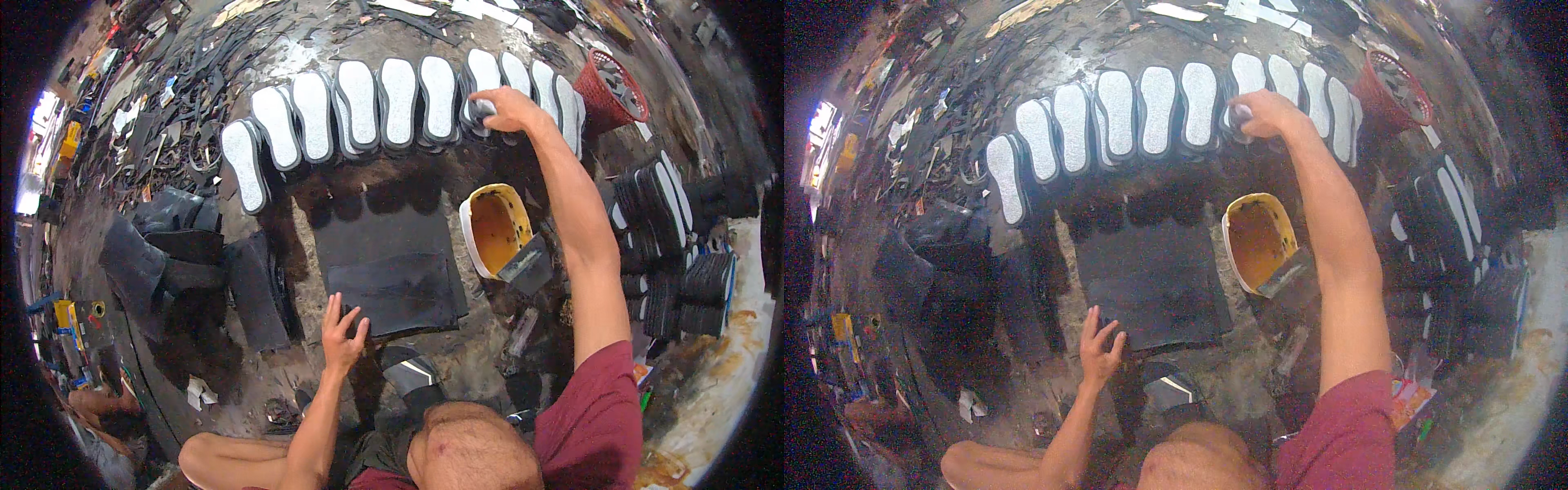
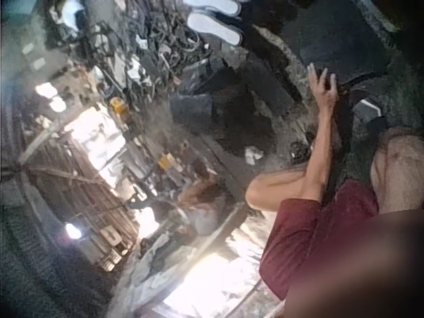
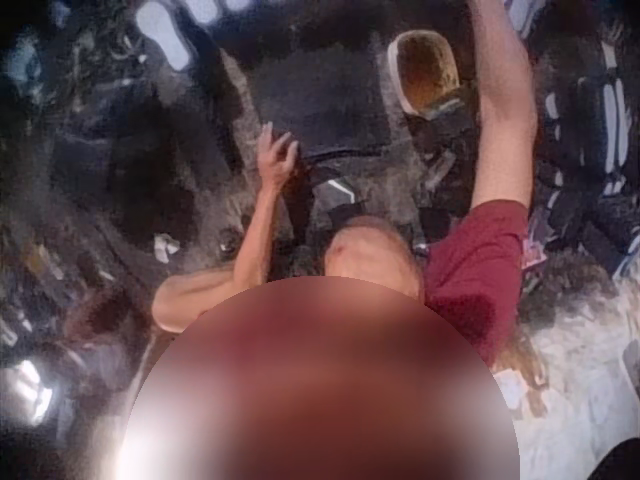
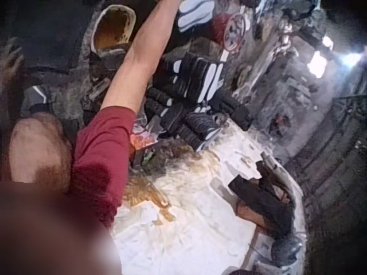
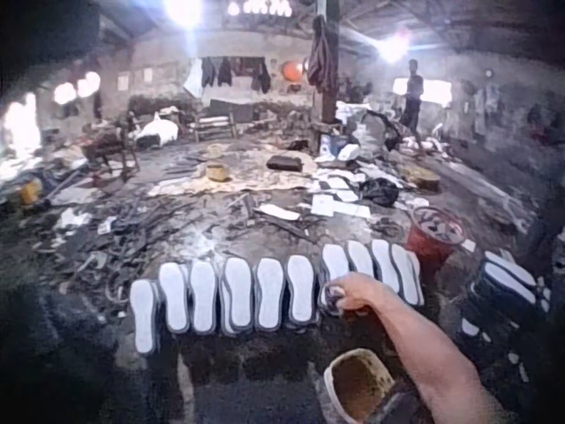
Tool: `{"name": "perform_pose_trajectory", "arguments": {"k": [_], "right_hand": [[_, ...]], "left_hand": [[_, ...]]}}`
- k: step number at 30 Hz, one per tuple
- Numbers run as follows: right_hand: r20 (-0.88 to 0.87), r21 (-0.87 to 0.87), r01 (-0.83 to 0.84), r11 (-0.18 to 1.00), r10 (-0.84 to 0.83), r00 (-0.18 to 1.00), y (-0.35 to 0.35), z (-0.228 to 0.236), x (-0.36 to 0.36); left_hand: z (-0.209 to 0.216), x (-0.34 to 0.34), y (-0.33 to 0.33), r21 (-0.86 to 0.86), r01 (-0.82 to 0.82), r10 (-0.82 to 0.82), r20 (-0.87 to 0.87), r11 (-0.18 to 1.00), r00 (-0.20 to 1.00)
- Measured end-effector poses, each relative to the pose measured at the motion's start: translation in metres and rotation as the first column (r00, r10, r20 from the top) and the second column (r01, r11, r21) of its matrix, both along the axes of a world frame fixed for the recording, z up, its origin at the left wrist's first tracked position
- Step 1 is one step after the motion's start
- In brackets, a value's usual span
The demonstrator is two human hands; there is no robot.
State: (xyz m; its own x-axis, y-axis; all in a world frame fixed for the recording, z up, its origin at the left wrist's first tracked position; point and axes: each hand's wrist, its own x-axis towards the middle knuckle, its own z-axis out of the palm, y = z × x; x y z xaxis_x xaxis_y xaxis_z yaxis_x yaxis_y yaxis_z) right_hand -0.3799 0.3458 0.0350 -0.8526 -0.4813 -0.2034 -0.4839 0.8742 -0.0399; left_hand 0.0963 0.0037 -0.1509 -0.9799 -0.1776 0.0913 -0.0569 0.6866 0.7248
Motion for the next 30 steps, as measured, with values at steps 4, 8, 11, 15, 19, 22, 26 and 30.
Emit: {"name": "perform_pose_trajectory", "arguments": {"k": [4, 8, 11, 15, 19, 22, 26, 30], "right_hand": [[-0.238, -0.320, 0.035, 0.947, -0.116, 0.964, 0.006, -0.011, 0.000], [-0.156, -0.460, 0.061, 0.886, -0.148, 0.977, 0.012, -0.012, 0.001], [-0.027, -0.371, 0.005, 0.928, -0.016, 0.999, 0.014, -0.010, -0.002], [-0.002, -0.132, -0.085, 0.987, 0.086, 0.996, 0.010, -0.020, 0.000], [0.008, -0.208, -0.064, 0.976, 0.068, 0.998, 0.007, -0.031, 0.006], [0.033, -0.361, 0.007, 0.932, 0.005, 0.999, 0.010, -0.030, 0.009], [0.141, -0.526, 0.094, 0.846, -0.022, 0.990, 0.012, -0.025, 0.012], [0.242, -0.423, 0.226, 0.878, -0.130, 0.961, 0.018, -0.029, 0.011]], "left_hand": [[0.010, -0.008, 0.009, -0.089, -0.037, 0.032, -0.055, 0.995, 0.998], [0.014, -0.015, 0.015, -0.080, -0.008, 0.009, 0.012, 0.997, 1.000], [0.009, -0.018, 0.023, -0.055, -0.012, 0.011, -0.014, 0.998, 1.000], [0.007, -0.021, 0.030, -0.034, -0.006, 0.006, -0.002, 0.999, 1.000], [0.026, -0.049, 0.044, -0.022, -0.014, 0.013, -0.049, 1.000, 0.999], [0.049, -0.116, 0.074, 0.062, 0.021, -0.012, -0.158, 0.998, 0.987], [0.076, -0.258, 0.136, 0.149, 0.171, -0.101, -0.389, 0.974, 0.916], [0.089, -0.361, 0.177, 0.221, 0.265, -0.219, -0.210, 0.939, 0.953]]}}
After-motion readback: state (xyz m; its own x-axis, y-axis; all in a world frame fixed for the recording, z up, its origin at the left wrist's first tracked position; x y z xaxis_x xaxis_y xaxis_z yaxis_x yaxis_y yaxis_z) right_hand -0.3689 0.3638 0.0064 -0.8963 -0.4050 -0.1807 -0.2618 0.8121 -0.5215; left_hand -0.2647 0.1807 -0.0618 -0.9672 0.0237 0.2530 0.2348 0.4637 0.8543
